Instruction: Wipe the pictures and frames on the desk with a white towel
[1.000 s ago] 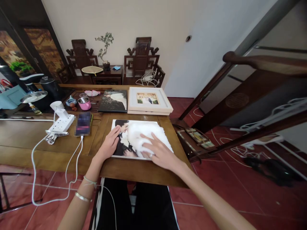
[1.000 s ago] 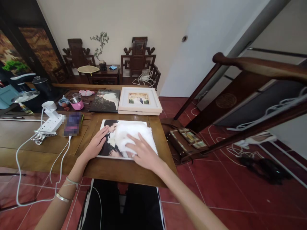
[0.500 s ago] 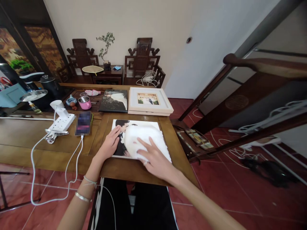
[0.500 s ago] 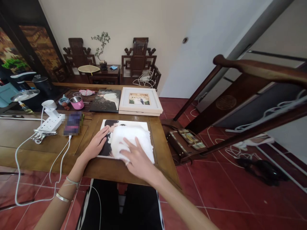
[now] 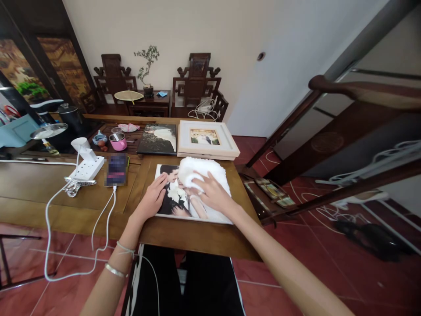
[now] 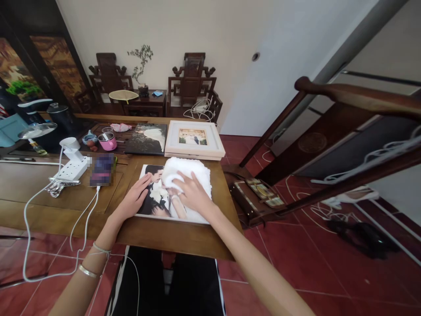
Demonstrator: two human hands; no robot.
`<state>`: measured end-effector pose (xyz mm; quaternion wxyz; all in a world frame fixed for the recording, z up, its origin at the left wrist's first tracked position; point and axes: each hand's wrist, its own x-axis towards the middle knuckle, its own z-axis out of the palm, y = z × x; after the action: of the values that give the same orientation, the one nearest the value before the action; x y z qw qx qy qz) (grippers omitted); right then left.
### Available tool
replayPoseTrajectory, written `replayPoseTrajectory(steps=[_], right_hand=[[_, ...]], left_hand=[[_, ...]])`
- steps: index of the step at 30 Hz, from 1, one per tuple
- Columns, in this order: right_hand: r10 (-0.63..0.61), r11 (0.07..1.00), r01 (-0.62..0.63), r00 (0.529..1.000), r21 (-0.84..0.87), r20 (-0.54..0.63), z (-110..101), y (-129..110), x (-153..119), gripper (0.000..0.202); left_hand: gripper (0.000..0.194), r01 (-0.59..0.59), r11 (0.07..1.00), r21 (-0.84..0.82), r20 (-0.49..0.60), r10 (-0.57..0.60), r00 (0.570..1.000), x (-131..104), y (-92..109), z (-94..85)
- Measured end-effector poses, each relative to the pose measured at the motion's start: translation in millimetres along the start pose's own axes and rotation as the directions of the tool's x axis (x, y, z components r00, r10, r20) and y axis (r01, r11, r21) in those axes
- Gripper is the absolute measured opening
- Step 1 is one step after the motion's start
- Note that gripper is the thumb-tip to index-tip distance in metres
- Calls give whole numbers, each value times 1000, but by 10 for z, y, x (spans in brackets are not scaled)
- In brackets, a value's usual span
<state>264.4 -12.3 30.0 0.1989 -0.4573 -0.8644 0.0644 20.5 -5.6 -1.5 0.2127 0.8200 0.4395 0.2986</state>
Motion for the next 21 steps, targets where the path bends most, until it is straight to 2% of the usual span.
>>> replayPoseTrajectory(steps=[3,6,9,16,18,21], right_hand=[[76,997,-76,997,-20,-8,37,87,235,31],[112,992,-112,994,-51,-9,55,17,265,31],[67,997,-66,998,-49,14,41,-176,63,30],[-117,989,108,989,105,87,-86,-710,-688,30],[-131,985,118,987,124,95,-108,-756,-773,30],[-114,988,107,991,107,69,-105,-665,-715,29]], left_hand=[[47,5,1000,9,6,-5,1000,0,11,-8],[47,8,1000,4,4,-8,1000,-2,12,-10],[47,22,1000,-3,4,-22,1000,-5,4,-3],[48,17,1000,-14,8,-17,1000,-8,9,-3],[48,13,1000,-14,5,-13,1000,-8,8,-3],[47,-2,1000,-18,-5,2,1000,-5,1,0]])
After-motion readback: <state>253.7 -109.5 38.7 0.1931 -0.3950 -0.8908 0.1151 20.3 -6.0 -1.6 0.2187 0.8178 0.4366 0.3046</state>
